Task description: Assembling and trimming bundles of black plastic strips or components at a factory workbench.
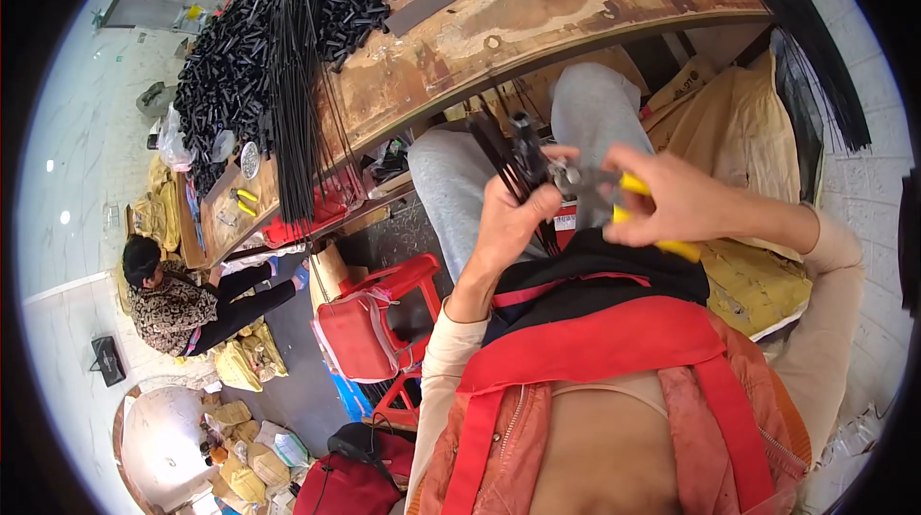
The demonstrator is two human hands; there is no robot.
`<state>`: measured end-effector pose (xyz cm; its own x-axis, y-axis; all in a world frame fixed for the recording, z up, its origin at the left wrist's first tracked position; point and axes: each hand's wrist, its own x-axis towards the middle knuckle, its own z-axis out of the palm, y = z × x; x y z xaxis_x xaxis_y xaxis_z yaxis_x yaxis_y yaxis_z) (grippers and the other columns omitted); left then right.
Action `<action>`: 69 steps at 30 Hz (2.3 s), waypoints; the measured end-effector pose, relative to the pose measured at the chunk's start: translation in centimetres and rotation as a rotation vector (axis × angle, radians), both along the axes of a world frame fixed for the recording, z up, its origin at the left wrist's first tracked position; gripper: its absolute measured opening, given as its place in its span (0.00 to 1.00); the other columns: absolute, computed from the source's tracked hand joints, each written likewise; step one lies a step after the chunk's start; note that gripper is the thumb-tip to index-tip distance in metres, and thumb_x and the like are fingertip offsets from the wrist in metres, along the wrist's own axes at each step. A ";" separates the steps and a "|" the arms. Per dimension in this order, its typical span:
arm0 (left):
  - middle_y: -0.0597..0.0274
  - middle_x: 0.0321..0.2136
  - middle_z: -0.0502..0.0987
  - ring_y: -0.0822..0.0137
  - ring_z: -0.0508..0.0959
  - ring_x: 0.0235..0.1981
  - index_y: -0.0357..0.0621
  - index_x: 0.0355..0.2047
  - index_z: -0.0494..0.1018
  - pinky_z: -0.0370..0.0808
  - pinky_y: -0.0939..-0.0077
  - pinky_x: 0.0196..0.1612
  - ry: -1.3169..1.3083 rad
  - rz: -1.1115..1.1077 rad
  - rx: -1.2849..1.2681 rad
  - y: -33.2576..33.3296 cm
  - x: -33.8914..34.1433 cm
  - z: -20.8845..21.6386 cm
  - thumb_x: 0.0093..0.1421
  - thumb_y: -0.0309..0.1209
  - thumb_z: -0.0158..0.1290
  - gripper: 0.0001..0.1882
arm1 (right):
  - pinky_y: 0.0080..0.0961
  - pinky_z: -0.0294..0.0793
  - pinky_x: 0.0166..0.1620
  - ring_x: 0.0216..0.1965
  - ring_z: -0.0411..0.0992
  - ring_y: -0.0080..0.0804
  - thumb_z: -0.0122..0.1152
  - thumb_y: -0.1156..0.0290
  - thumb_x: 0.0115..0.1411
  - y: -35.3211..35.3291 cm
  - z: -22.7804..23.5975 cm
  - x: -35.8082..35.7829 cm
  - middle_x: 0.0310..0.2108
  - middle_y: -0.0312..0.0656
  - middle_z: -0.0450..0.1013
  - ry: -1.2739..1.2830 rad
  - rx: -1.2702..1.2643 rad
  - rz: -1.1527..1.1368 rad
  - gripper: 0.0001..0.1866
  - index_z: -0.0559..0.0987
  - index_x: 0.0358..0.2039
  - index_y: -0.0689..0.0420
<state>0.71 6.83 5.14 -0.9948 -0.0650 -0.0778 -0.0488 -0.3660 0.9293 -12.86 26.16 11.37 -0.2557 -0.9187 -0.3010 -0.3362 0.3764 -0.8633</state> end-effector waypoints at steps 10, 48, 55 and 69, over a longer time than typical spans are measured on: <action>0.73 0.23 0.66 0.80 0.62 0.23 0.33 0.53 0.68 0.60 0.84 0.26 0.096 -0.001 0.017 -0.8 0.3 -0.3 0.63 0.38 0.55 0.24 | 0.25 0.69 0.26 0.21 0.72 0.24 0.60 0.72 0.58 -0.6 0.7 -1.1 0.21 0.38 0.70 -0.741 0.275 0.154 0.14 0.68 0.40 0.62; 0.73 0.21 0.62 0.79 0.61 0.23 0.33 0.49 0.67 0.60 0.82 0.27 0.111 0.085 -0.034 -1.6 0.3 -0.6 0.67 0.42 0.49 0.22 | 0.35 0.71 0.35 0.31 0.74 0.46 0.53 0.62 0.64 -2.2 -0.1 -1.2 0.26 0.54 0.72 0.266 -0.196 0.096 0.18 0.72 0.42 0.66; 0.73 0.21 0.62 0.79 0.61 0.23 0.38 0.39 0.67 0.61 0.82 0.27 0.116 0.099 -0.025 -1.0 0.5 -0.4 0.67 0.42 0.48 0.17 | 0.38 0.69 0.29 0.22 0.71 0.46 0.50 0.55 0.66 -3.1 3.2 -1.6 0.20 0.51 0.71 0.050 0.179 0.147 0.22 0.72 0.33 0.65; 0.70 0.22 0.59 0.76 0.60 0.22 0.42 0.44 0.59 0.60 0.79 0.26 0.117 0.027 -0.084 -1.3 0.3 -1.1 0.68 0.37 0.48 0.14 | 0.21 0.65 0.18 0.16 0.67 0.21 0.50 0.53 0.67 -2.2 3.4 -1.1 0.20 0.36 0.68 -0.327 0.391 0.027 0.20 0.69 0.33 0.60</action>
